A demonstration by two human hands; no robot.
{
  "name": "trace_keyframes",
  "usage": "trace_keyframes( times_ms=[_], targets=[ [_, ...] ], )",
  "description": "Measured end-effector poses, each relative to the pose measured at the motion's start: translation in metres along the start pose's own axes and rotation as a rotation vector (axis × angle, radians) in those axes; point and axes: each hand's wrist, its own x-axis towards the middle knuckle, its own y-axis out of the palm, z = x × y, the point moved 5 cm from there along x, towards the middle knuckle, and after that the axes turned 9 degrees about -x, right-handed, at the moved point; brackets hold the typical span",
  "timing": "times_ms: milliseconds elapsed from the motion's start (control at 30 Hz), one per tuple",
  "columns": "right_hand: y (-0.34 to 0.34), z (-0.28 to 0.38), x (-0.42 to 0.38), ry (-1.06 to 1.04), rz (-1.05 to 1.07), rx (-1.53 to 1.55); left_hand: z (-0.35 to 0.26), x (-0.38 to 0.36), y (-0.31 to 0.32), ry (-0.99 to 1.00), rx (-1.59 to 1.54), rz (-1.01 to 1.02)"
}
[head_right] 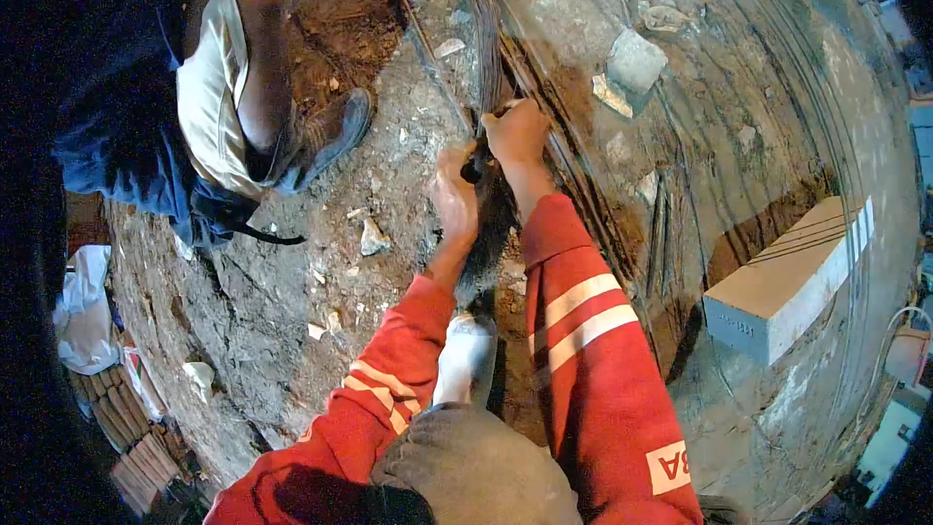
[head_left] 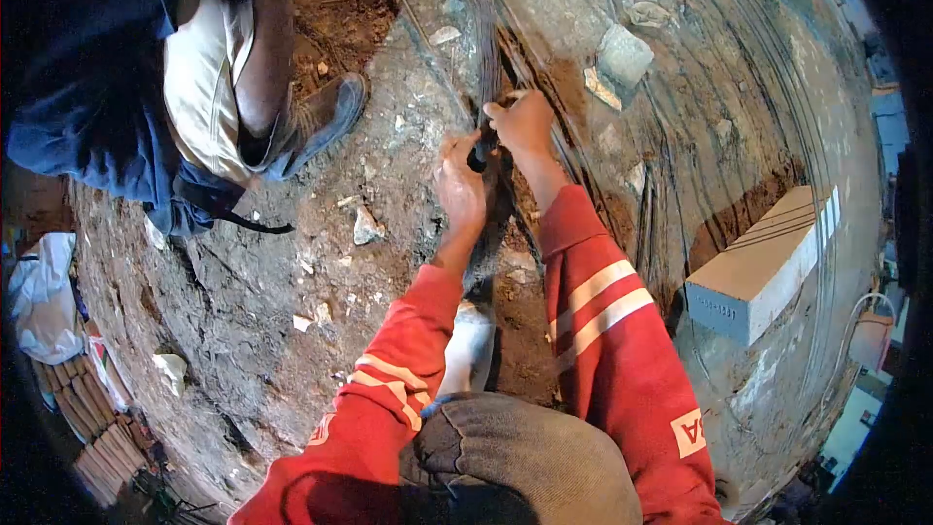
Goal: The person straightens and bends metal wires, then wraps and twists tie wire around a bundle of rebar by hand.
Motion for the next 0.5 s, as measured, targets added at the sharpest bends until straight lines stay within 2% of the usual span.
trace_keyframes(
  times_ms=[33,133,200,300,333,367,433,500],
  targets=[
    [0.001,-0.003,-0.001,0.158,0.028,0.082,-0.003,0.001,-0.001,-0.048,-0.055,0.018],
    [-0.001,0.006,-0.004,0.105,-0.013,-0.026,0.005,-0.001,0.002,-0.12,-0.185,0.016],
    [-0.012,0.016,-0.009,0.132,-0.02,0.007,0.002,0.0,0.0,-0.017,-0.133,0.012],
    [-0.023,0.025,-0.013,0.137,-0.024,-0.11,-0.003,-0.002,-0.001,-0.041,-0.184,-0.041],
    [-0.022,0.027,-0.014,0.117,0.041,-0.136,-0.004,-0.002,-0.002,-0.044,-0.184,-0.038],
    [-0.019,0.027,-0.013,0.095,0.105,-0.159,-0.006,-0.001,-0.002,-0.002,-0.131,-0.045],
    [-0.019,0.03,-0.013,0.079,0.066,-0.172,-0.008,-0.001,-0.003,0.04,-0.077,-0.052],
    [-0.021,0.037,-0.009,0.056,0.022,-0.184,0.005,-0.003,0.001,-0.144,-0.284,-0.074]
  ],
)
